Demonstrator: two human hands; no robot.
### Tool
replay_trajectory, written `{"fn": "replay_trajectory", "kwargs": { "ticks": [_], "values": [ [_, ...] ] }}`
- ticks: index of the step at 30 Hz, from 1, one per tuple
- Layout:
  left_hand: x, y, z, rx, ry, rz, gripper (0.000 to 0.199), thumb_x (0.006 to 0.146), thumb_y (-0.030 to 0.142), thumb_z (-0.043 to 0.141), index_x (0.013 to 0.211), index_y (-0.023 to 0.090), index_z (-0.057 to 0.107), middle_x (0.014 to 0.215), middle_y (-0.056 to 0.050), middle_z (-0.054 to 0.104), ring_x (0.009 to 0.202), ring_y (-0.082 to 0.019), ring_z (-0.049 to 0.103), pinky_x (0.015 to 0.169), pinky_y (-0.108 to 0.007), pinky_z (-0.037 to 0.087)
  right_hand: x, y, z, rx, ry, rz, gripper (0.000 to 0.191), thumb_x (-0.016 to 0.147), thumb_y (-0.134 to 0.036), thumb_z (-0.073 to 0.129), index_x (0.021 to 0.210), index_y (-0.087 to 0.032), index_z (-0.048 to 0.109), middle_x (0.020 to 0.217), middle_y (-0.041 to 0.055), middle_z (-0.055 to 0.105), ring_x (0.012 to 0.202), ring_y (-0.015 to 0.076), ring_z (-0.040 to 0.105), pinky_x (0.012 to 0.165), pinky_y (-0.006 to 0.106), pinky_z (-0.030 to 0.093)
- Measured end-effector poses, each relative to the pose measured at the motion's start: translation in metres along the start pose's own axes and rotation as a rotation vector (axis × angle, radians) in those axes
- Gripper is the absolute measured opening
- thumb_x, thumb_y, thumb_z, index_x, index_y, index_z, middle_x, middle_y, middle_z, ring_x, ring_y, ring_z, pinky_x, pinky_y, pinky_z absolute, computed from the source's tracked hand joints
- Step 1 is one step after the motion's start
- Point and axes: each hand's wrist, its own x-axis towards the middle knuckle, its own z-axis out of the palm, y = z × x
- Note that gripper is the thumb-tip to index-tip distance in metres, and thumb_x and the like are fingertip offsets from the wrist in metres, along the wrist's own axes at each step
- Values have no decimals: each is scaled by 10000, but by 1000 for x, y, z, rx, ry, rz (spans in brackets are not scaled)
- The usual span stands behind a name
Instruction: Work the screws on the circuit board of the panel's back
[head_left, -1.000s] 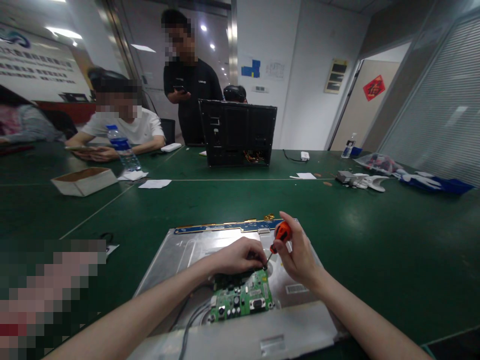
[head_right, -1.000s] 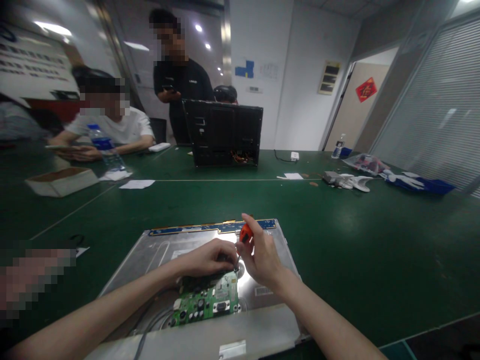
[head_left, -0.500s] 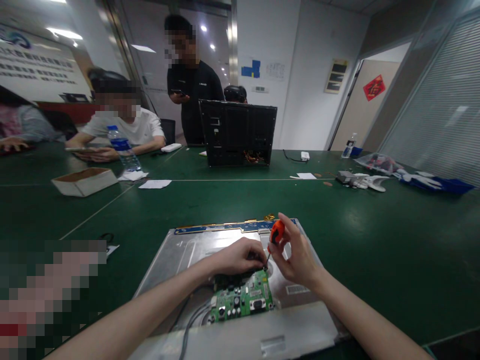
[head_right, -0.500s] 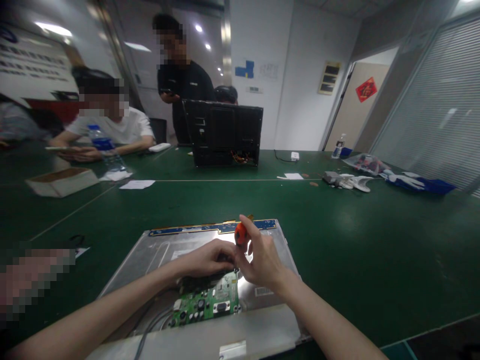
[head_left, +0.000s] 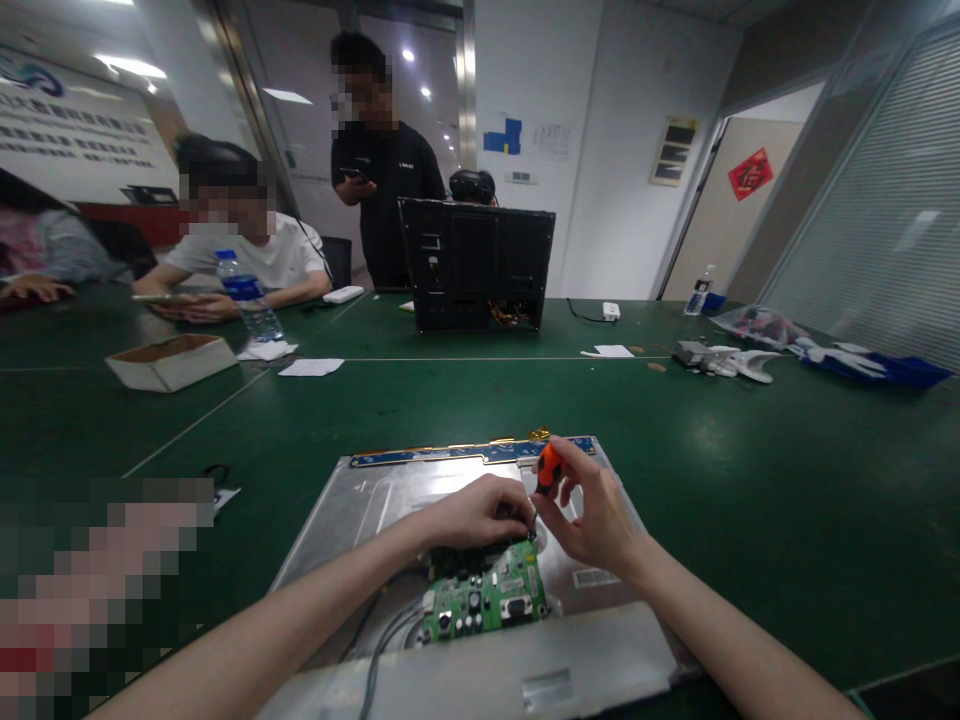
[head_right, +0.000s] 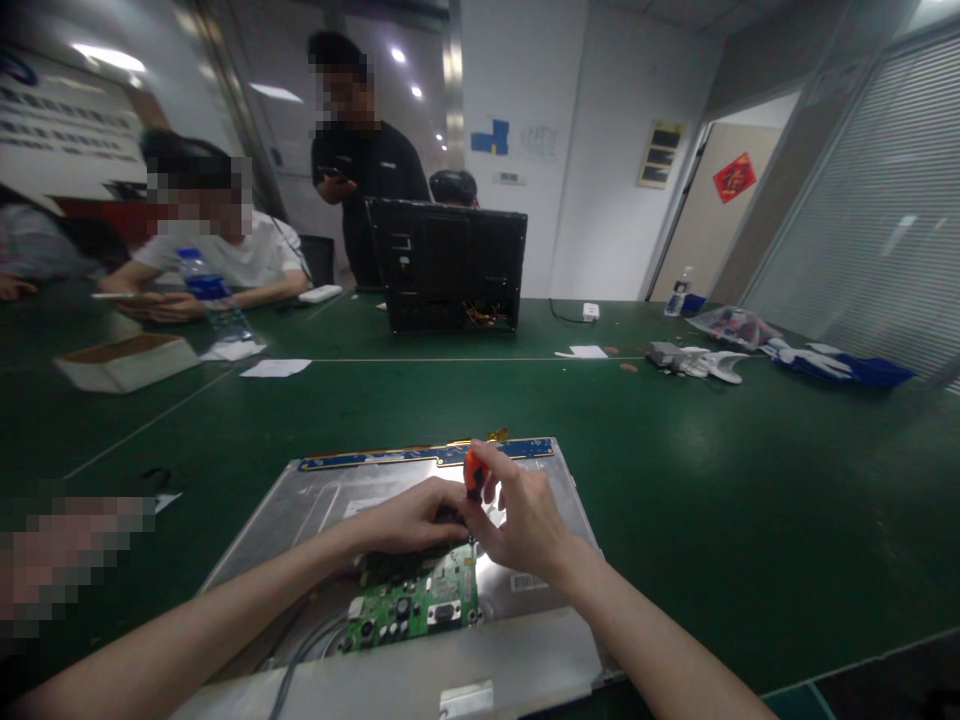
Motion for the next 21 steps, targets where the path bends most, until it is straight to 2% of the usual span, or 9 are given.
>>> {"fn": "replay_trajectory", "kwargs": {
  "ticks": [4, 8, 14, 21],
  "values": [
    [0, 0, 0, -11, -17, 4, 67, 847, 184, 695, 884, 159, 744, 834, -18, 695, 779, -184, 623, 735, -257, 467, -1, -2, 0, 14, -15, 5, 736, 881, -92, 506, 1545, -228, 219, 843, 34, 677, 559, 149, 608, 455, 229, 510],
    [0, -2, 1, -10, -1, 10, 60, 838, 170, 696, 877, 160, 741, 844, -17, 701, 799, -189, 627, 749, -260, 465, -3, 0, 1, 12, -8, 23, 745, 867, -92, 523, 1536, -241, 230, 783, -3, 646, 527, 136, 584, 440, 213, 500],
    [1, 1, 0, -3, 10, 9, 41, 827, 159, 697, 857, 160, 725, 824, -7, 683, 787, -178, 618, 733, -247, 457, -4, 2, 4, 3, 48, 13, 721, 880, -117, 546, 1521, -238, 239, 761, -14, 628, 508, 127, 561, 442, 209, 495],
    [1, 0, 1, -16, 13, -3, 30, 815, 168, 707, 841, 155, 716, 821, -11, 681, 771, -178, 618, 711, -244, 463, -1, 0, 1, -36, 38, 5, 643, 908, -152, 548, 1492, -237, 292, 718, -31, 616, 478, 129, 552, 438, 218, 480]
  ]
}}
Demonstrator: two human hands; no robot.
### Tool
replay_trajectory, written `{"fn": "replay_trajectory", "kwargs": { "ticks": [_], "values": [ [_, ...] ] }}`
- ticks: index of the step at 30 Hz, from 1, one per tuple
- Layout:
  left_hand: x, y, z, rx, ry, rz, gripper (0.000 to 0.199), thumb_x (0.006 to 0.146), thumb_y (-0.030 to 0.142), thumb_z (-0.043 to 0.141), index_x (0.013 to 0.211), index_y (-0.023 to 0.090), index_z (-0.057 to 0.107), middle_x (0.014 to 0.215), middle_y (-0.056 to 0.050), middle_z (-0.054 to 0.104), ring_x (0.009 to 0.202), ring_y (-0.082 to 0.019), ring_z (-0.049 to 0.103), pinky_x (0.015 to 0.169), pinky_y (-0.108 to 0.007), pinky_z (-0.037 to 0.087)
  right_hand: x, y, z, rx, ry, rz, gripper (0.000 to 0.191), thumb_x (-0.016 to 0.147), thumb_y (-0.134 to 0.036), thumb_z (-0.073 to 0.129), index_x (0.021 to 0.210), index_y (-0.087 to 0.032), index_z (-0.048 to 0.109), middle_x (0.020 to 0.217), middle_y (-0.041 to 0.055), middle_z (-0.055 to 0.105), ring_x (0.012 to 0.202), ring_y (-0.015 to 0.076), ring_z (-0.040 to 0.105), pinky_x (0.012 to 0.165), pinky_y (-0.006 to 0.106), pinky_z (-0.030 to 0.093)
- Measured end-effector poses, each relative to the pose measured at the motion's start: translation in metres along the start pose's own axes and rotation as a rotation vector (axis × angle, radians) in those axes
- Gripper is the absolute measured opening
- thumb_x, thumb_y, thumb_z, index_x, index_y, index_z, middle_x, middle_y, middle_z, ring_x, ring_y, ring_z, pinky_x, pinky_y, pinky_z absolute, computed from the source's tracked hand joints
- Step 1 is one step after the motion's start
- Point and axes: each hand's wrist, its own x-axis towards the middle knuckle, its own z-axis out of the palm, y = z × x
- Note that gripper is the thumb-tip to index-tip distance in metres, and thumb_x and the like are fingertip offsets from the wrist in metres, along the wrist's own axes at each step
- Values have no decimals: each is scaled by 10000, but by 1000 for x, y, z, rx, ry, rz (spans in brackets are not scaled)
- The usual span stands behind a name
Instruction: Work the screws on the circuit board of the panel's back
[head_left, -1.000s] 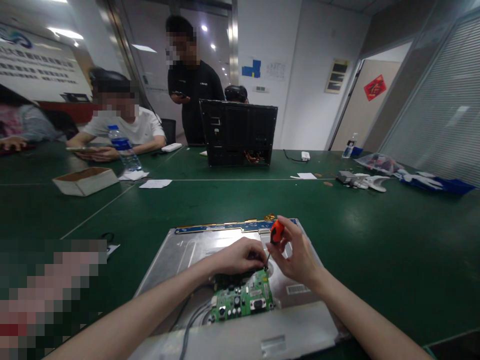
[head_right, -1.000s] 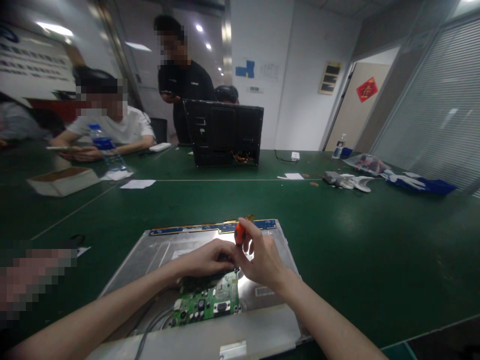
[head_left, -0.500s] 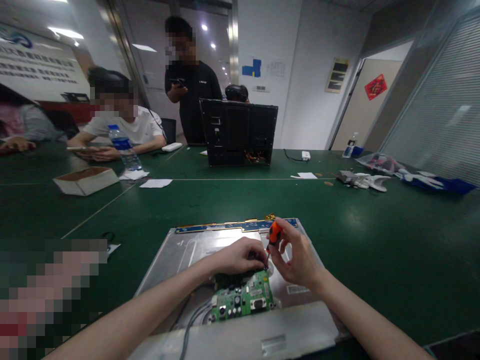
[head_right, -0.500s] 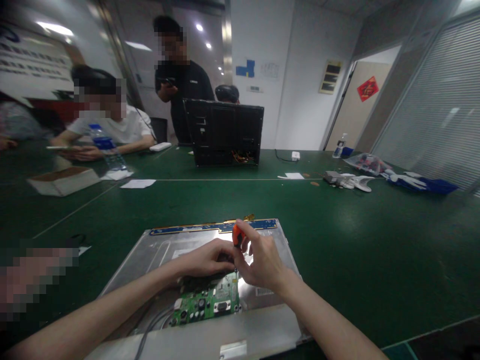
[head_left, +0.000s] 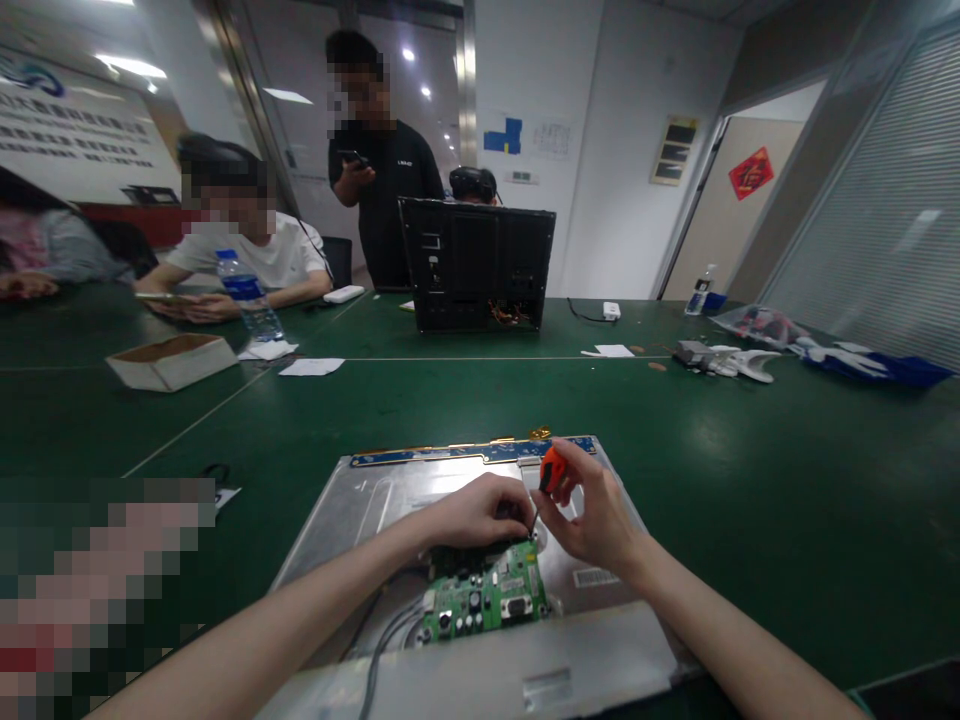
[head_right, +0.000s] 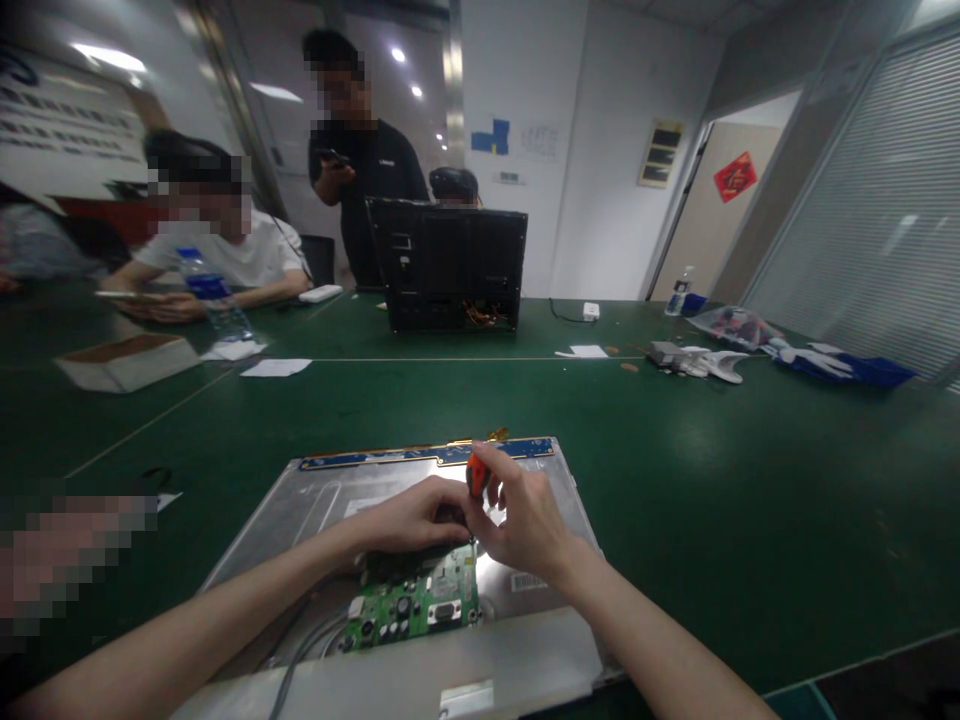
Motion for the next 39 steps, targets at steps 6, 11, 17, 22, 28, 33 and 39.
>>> {"fn": "replay_trajectory", "kwargs": {
  "ticks": [6, 11, 17, 22, 28, 33, 39],
  "values": [
    [-1, -3, 0, -21, -6, -11, 92, 844, 242, 732, 860, 152, 721, 809, -15, 685, 755, -175, 617, 696, -243, 474, -1, -1, -2, 3, -31, 9, 716, 877, -120, 532, 1522, -235, 244, 746, -17, 637, 497, 135, 571, 437, 219, 491],
    [0, -2, -1, -26, -18, -19, 75, 835, 213, 724, 870, 146, 727, 812, -17, 691, 765, -179, 627, 703, -242, 475, 0, -1, -1, 25, -30, 6, 702, 877, -107, 517, 1518, -227, 256, 739, -10, 634, 502, 140, 580, 438, 225, 500],
    [0, -1, -1, 4, -19, -22, 81, 845, 231, 717, 856, 151, 721, 817, -15, 688, 762, -177, 616, 708, -248, 469, -3, 0, 0, 7, -13, 5, 689, 887, -119, 529, 1510, -224, 253, 700, -35, 607, 488, 130, 566, 443, 218, 496],
    [0, -4, 0, -10, -2, -10, 82, 836, 242, 723, 845, 160, 716, 817, -12, 687, 767, -178, 612, 709, -248, 468, -1, 0, -1, -12, -16, -16, 632, 918, -160, 537, 1488, -243, 277, 743, -31, 630, 488, 122, 560, 442, 213, 478],
    [0, -3, 0, -24, 5, 1, 56, 812, 205, 719, 835, 155, 710, 808, -13, 669, 755, -175, 606, 699, -247, 459, 2, -2, -2, -3, -34, -13, 615, 930, -168, 525, 1490, -236, 280, 767, -17, 646, 493, 121, 569, 443, 213, 484],
    [0, 0, 0, -25, -6, -19, 76, 830, 232, 731, 854, 161, 716, 807, -7, 666, 754, -171, 599, 694, -240, 452, -1, -2, -2, 26, -39, 5, 658, 898, -121, 505, 1508, -208, 273, 742, -2, 636, 513, 150, 591, 454, 246, 519],
    [0, -1, 0, -30, -22, -7, 49, 828, 175, 712, 868, 148, 718, 828, -15, 677, 776, -179, 614, 722, -251, 459, 1, -3, -2, 24, -31, 11, 692, 884, -106, 508, 1522, -224, 267, 731, -12, 638, 492, 139, 576, 434, 227, 495]
  ]
}}
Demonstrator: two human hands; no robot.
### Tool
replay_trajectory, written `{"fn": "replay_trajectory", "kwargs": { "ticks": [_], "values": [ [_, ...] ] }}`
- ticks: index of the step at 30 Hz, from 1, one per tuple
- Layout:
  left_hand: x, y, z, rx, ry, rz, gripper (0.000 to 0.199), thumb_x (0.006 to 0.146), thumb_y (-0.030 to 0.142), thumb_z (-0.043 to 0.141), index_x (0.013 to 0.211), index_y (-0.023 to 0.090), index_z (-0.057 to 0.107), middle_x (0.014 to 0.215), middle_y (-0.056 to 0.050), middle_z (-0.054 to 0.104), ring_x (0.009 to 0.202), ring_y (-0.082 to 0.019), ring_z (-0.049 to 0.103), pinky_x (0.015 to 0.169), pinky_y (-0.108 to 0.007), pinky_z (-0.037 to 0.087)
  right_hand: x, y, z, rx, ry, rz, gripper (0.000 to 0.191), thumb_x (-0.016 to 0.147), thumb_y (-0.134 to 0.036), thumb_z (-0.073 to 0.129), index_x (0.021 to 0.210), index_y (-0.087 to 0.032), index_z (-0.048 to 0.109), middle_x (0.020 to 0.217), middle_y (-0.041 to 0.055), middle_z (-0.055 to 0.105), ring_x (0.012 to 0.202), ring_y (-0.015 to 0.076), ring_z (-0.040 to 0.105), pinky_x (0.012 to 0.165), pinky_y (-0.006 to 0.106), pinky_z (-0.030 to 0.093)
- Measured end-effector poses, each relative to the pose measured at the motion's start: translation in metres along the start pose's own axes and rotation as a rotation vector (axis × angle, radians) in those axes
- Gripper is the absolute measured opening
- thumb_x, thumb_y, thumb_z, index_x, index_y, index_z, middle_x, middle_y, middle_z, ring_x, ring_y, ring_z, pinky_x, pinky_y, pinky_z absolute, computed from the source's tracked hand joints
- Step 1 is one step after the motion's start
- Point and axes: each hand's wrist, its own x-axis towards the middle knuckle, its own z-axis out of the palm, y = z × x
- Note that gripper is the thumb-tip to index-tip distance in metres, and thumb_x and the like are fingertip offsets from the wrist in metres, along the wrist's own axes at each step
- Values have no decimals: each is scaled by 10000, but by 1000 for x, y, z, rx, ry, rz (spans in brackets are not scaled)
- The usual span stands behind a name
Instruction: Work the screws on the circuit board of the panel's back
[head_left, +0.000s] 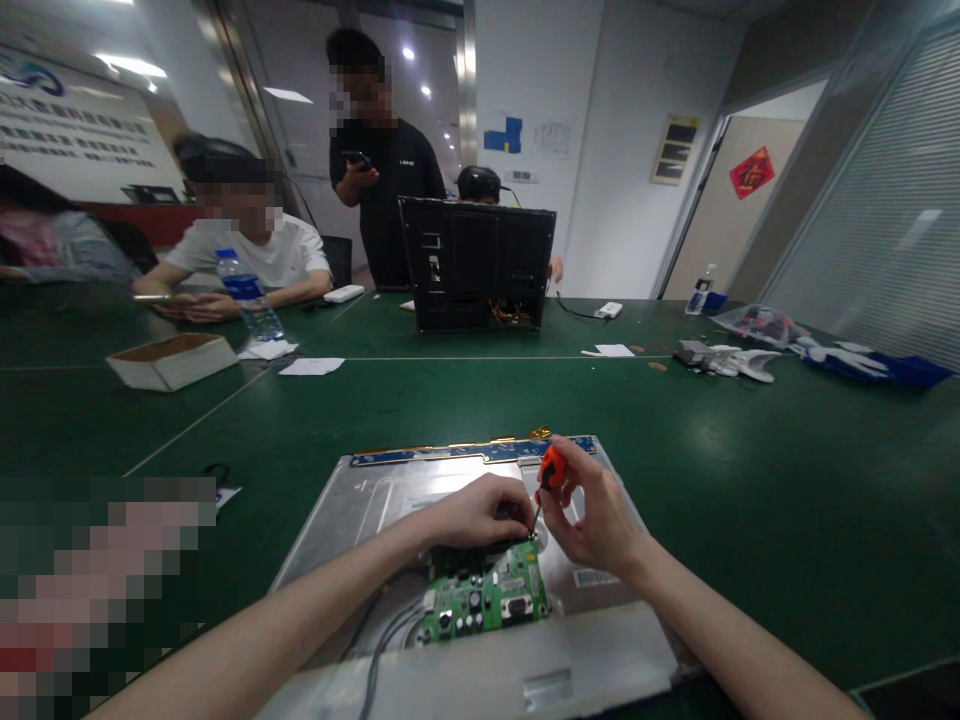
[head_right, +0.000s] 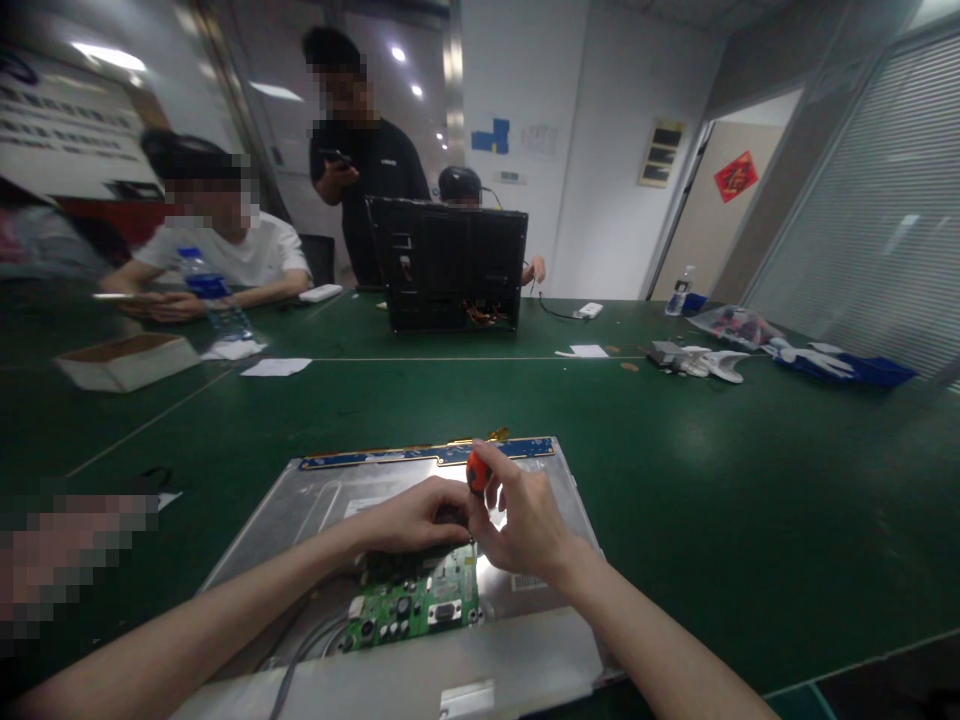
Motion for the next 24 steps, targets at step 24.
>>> {"fn": "replay_trajectory", "kwargs": {
  "ticks": [24],
  "values": [
    [0, 1, 0, 4, 11, -1, 36, 814, 172, 714, 845, 152, 716, 817, -6, 676, 785, -180, 611, 731, -248, 454, -1, 1, 1, 19, 5, -9, 696, 878, -93, 511, 1517, -232, 271, 735, -16, 627, 514, 131, 584, 450, 212, 512]
  ]
}}
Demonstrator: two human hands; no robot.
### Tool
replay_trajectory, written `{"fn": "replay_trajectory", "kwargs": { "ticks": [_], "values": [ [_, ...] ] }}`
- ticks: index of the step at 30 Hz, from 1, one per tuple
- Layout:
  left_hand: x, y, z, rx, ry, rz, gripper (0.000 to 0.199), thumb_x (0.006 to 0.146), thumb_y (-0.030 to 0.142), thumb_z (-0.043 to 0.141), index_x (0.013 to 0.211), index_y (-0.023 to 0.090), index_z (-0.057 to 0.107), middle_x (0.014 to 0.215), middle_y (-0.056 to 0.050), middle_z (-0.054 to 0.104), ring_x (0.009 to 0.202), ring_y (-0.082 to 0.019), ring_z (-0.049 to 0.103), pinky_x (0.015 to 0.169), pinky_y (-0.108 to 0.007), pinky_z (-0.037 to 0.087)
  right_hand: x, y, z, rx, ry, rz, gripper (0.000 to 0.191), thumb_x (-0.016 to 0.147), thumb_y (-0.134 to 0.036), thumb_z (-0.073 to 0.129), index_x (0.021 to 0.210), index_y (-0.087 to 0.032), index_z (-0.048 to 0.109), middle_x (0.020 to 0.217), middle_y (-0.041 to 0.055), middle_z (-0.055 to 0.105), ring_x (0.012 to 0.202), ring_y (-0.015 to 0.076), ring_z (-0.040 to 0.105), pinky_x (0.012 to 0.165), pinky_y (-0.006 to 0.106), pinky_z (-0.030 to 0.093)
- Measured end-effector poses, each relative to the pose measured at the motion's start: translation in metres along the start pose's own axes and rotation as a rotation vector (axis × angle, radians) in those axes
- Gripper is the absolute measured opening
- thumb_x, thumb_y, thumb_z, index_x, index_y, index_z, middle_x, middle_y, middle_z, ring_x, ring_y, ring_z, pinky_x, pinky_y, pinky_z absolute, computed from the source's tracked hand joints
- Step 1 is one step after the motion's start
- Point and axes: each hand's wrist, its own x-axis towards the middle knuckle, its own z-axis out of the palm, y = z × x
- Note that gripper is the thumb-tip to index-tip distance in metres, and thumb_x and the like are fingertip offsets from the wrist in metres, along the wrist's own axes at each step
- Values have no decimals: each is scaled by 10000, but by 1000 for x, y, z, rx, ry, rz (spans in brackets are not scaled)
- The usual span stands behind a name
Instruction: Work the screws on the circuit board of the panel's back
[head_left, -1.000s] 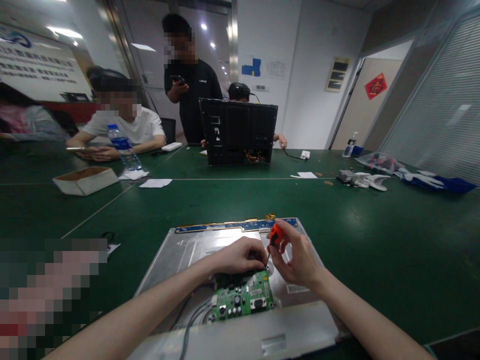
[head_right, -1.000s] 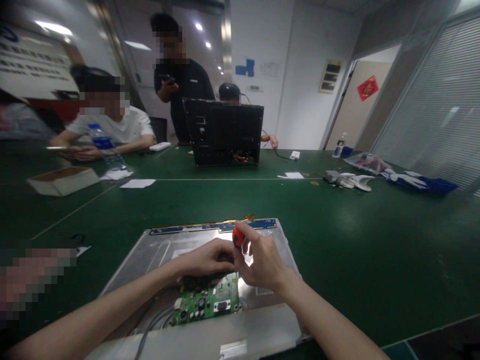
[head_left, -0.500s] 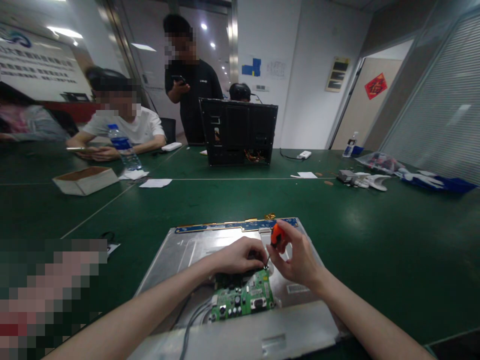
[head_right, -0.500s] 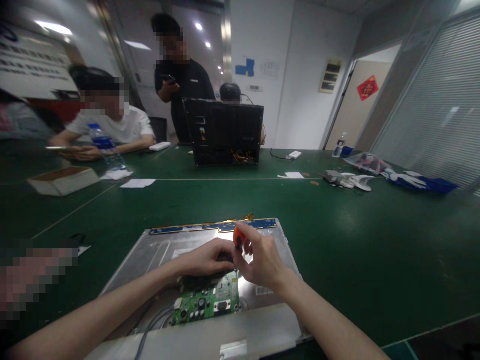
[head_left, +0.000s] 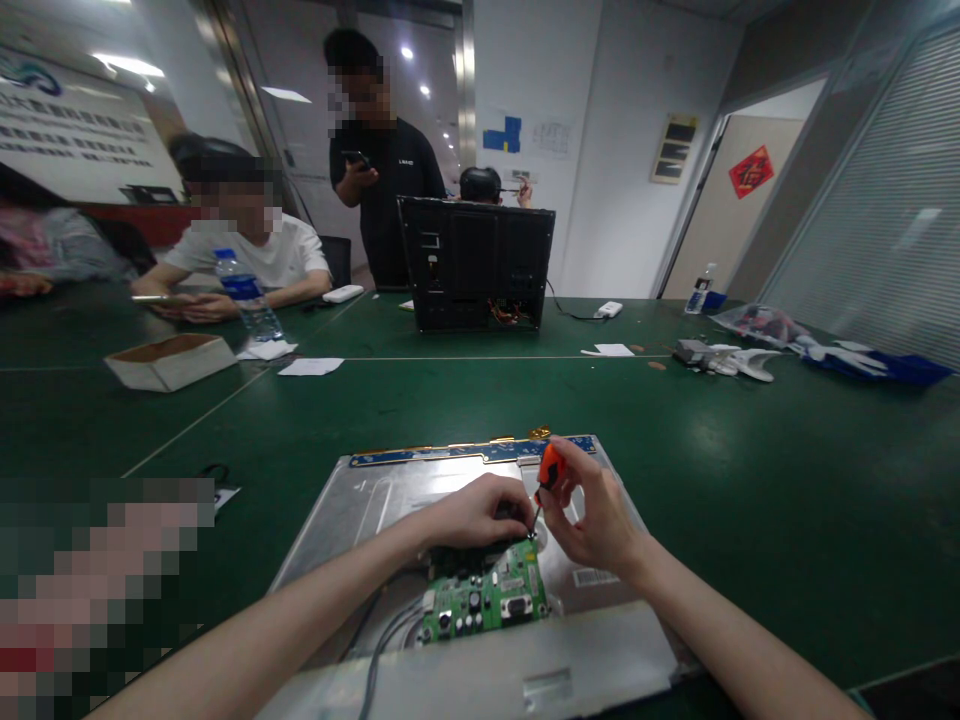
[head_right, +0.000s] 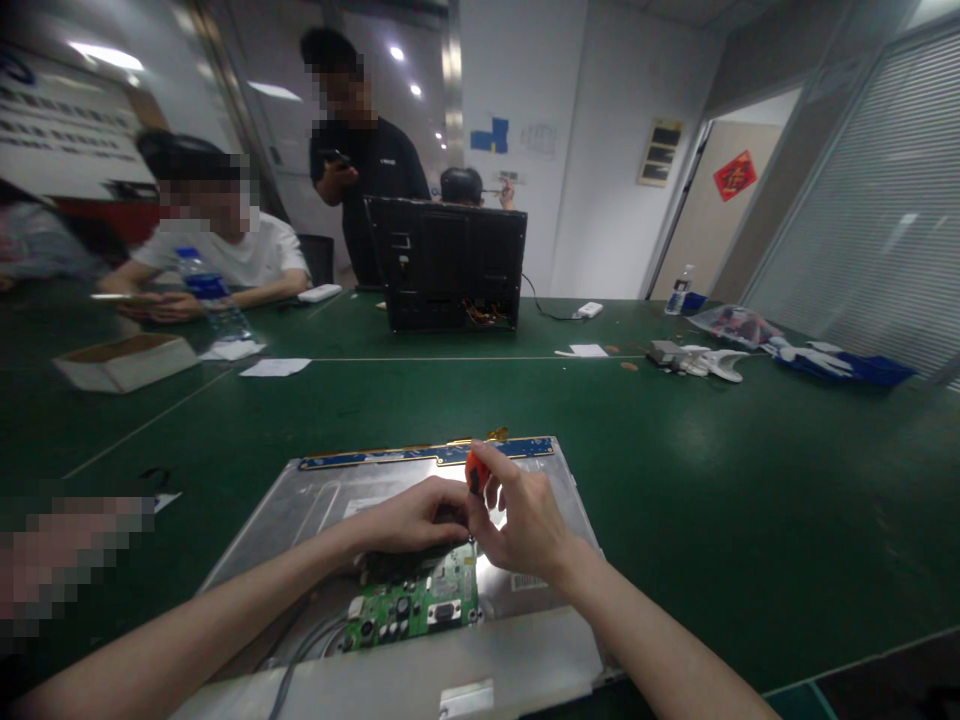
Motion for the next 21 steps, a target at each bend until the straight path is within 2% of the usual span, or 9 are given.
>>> {"fn": "replay_trajectory", "kwargs": {
  "ticks": [11, 21],
  "values": [
    [-1, -4, 1, 14, 17, 6, 48, 811, 161, 717, 859, 159, 720, 849, -19, 696, 784, -181, 621, 741, -258, 471, 1, 2, 0, -63, 26, -18, 618, 931, -184, 555, 1490, -241, 299, 727, -27, 646, 465, 120, 560, 429, 208, 475],
    [0, 0, 0, -6, 1, -10, 54, 810, 193, 719, 849, 154, 717, 805, -11, 677, 765, -178, 613, 708, -247, 457, 0, -1, -1, -10, -11, 4, 683, 885, -102, 510, 1513, -217, 266, 777, 11, 653, 529, 139, 596, 449, 224, 515]
  ]
}}
